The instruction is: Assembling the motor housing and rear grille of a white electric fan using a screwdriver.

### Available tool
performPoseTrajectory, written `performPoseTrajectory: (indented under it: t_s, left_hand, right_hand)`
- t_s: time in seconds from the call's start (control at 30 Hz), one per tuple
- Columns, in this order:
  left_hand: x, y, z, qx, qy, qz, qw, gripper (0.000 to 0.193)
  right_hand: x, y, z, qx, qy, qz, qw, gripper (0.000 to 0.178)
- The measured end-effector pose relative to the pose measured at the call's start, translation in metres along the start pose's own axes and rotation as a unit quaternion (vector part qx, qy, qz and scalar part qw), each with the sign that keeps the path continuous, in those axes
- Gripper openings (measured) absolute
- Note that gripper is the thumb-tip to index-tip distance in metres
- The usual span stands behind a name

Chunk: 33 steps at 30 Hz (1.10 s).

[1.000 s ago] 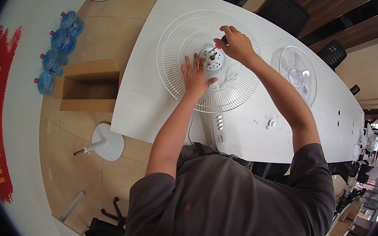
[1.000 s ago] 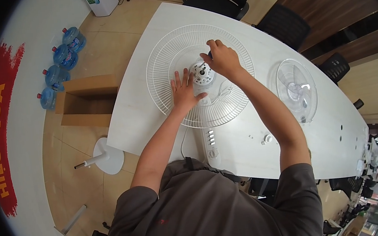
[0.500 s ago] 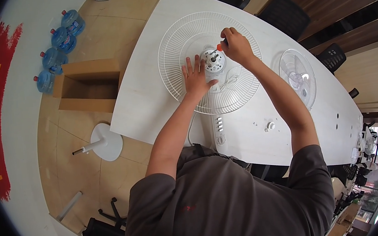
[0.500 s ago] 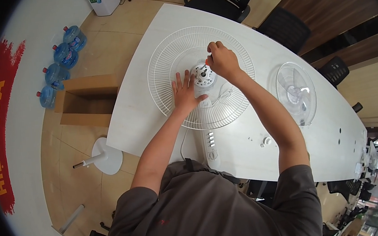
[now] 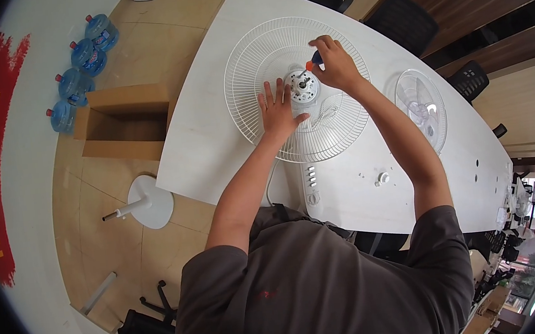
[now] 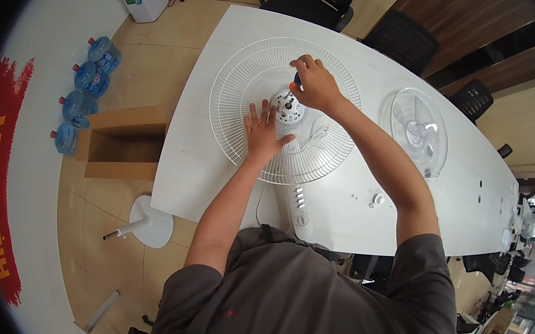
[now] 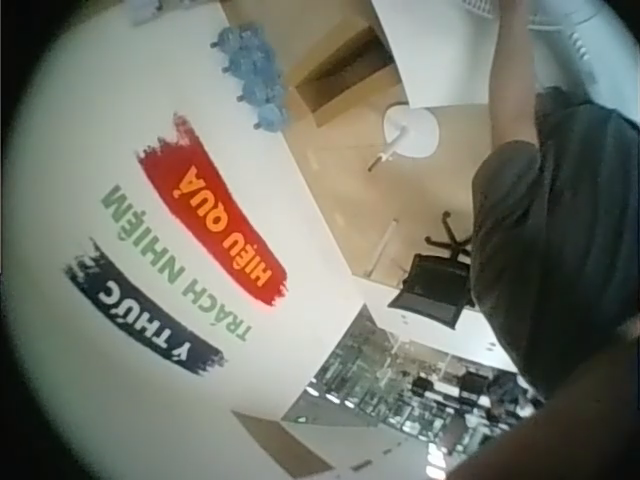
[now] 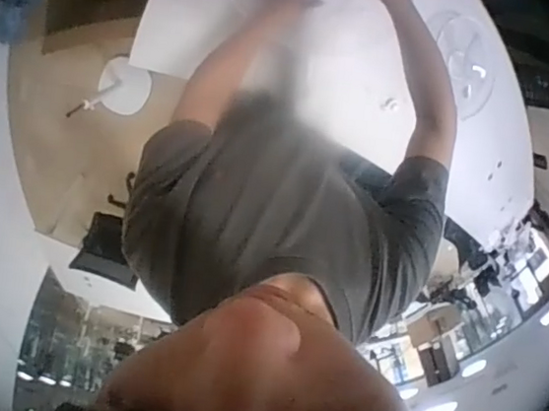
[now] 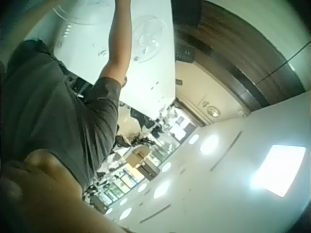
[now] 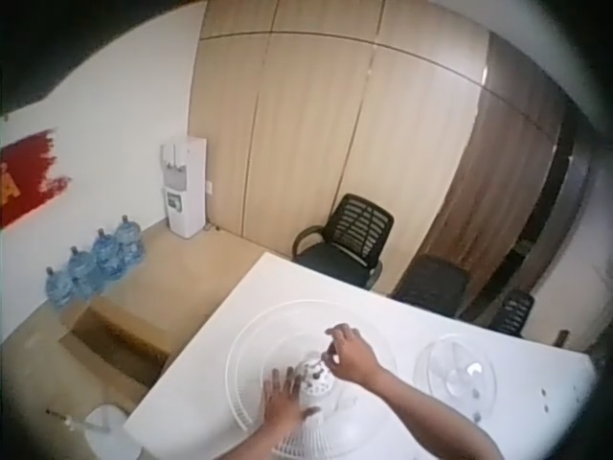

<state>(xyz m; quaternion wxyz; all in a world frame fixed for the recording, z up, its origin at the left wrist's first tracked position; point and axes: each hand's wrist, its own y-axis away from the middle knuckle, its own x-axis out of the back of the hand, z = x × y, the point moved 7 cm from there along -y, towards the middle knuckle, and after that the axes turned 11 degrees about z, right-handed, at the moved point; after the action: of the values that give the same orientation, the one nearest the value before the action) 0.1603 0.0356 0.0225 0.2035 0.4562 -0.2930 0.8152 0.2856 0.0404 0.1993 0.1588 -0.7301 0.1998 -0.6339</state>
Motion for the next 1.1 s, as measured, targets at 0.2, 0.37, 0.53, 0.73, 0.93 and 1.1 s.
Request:
performPoseTrajectory:
  t_s: [0.2,0.37,0.53,0.73,0.93,1.1]
  left_hand:
    - [0.006,-0.001,0.004,0.006,0.030,0.009,1.000,0.104]
    - [-0.001,0.000,0.000,-0.006,-0.003,0.009,1.000,0.107]
    - [-0.002,0.000,0.001,-0.009,0.001,0.011,1.000,0.107]
    - [-0.003,0.001,-0.003,-0.007,-0.004,0.011,1.000,0.107]
    - [0.003,-0.001,0.003,-0.004,0.017,0.013,1.000,0.106]
    - [0.006,0.000,0.002,0.004,0.033,0.017,0.999,0.104]
  right_hand:
    - [-0.010,0.003,0.026,-0.098,-0.011,-0.083,0.992,0.036]
    - [-0.002,-0.001,0.003,0.021,-0.016,-0.029,0.999,0.038]
    - [-0.012,0.002,0.024,-0.098,0.021,-0.113,0.989,0.039]
    - [-0.003,0.001,0.014,-0.109,0.012,-0.063,0.992,0.038]
    - [-0.003,0.005,0.012,0.055,-0.009,0.025,0.998,0.034]
    - [-0.002,0.001,0.019,-0.114,0.009,-0.020,0.993,0.025]
